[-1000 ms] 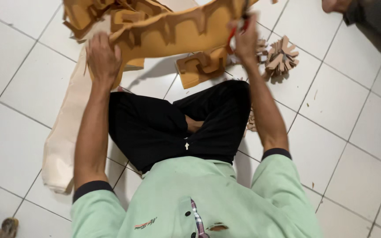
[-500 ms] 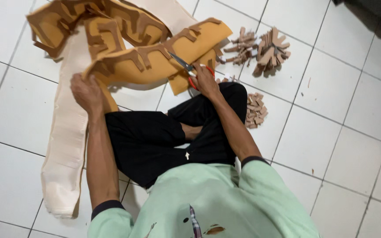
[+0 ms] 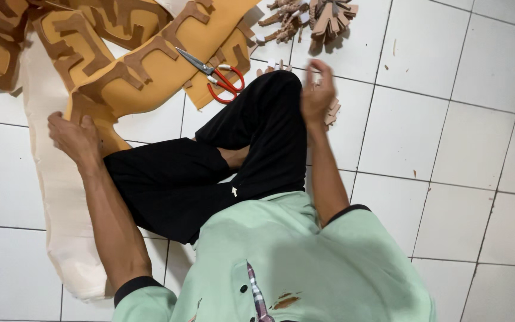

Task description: The person sews a long strip of tan material using a sewing machine, then cuts the stitched strip into individual pieces with scissors while sitting on the floor.

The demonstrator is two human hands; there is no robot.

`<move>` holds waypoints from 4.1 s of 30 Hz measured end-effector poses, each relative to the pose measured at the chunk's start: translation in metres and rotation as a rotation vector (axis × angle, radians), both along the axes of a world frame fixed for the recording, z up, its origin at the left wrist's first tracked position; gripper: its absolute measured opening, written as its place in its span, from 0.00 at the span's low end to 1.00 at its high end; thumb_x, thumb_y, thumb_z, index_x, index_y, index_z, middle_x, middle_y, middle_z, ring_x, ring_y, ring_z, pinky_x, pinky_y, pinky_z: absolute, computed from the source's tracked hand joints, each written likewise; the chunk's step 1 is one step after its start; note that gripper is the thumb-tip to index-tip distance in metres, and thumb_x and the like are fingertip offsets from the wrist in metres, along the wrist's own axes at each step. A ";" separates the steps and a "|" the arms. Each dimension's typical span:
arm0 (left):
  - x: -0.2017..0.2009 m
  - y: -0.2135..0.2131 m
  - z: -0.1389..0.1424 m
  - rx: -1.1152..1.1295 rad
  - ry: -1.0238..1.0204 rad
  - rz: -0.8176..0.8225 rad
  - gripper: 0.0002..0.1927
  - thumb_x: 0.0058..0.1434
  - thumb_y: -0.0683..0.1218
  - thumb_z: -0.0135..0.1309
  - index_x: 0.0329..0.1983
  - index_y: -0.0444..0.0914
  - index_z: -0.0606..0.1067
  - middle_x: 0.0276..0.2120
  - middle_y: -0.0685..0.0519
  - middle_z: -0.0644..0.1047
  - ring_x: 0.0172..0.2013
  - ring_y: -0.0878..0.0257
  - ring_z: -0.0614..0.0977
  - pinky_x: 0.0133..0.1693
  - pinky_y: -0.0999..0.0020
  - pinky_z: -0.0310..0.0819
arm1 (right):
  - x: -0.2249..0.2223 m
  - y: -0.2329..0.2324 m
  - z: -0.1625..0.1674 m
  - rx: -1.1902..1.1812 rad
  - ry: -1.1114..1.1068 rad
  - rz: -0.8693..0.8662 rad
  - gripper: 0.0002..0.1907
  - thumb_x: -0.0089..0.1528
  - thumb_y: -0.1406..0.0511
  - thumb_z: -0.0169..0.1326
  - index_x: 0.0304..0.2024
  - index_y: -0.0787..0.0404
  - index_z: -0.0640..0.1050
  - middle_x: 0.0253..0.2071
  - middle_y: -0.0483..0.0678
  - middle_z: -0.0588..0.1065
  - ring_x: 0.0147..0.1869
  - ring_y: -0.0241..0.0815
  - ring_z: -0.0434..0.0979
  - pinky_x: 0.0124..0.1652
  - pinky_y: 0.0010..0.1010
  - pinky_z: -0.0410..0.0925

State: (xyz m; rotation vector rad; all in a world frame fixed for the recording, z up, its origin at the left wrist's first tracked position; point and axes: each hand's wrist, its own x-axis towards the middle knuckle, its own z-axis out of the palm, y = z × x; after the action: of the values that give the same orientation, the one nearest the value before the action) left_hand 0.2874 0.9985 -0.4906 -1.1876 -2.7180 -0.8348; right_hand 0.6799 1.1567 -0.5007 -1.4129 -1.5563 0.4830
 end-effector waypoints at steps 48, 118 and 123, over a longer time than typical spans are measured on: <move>0.043 -0.109 -0.017 0.477 -0.165 -0.032 0.06 0.61 0.38 0.60 0.41 0.35 0.79 0.49 0.45 0.80 0.51 0.49 0.82 0.64 0.45 0.64 | -0.043 -0.062 -0.101 -0.610 0.732 0.839 0.30 0.74 0.59 0.43 0.75 0.63 0.56 0.73 0.56 0.63 0.73 0.50 0.66 0.69 0.40 0.64; 0.093 -0.262 -0.065 -0.201 0.281 0.337 0.06 0.61 0.40 0.53 0.39 0.37 0.78 0.44 0.50 0.81 0.54 0.50 0.76 0.63 0.51 0.62 | 0.194 -0.078 -0.102 -0.355 -1.050 0.033 0.39 0.57 0.38 0.61 0.63 0.50 0.76 0.70 0.59 0.63 0.76 0.65 0.54 0.63 0.77 0.42; 0.095 -0.253 -0.062 -0.241 0.285 0.344 0.05 0.62 0.41 0.52 0.39 0.38 0.78 0.45 0.51 0.81 0.55 0.51 0.76 0.64 0.51 0.61 | 0.139 0.017 -0.065 -0.330 -0.592 0.050 0.53 0.61 0.34 0.57 0.73 0.61 0.61 0.77 0.63 0.52 0.81 0.63 0.50 0.73 0.66 0.47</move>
State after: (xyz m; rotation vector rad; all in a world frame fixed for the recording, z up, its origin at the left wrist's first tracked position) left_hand 0.3822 0.7459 -0.5527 -0.7592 -2.7149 -0.2794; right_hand 0.8193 1.1735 -0.5656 -1.8899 -2.0505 0.3793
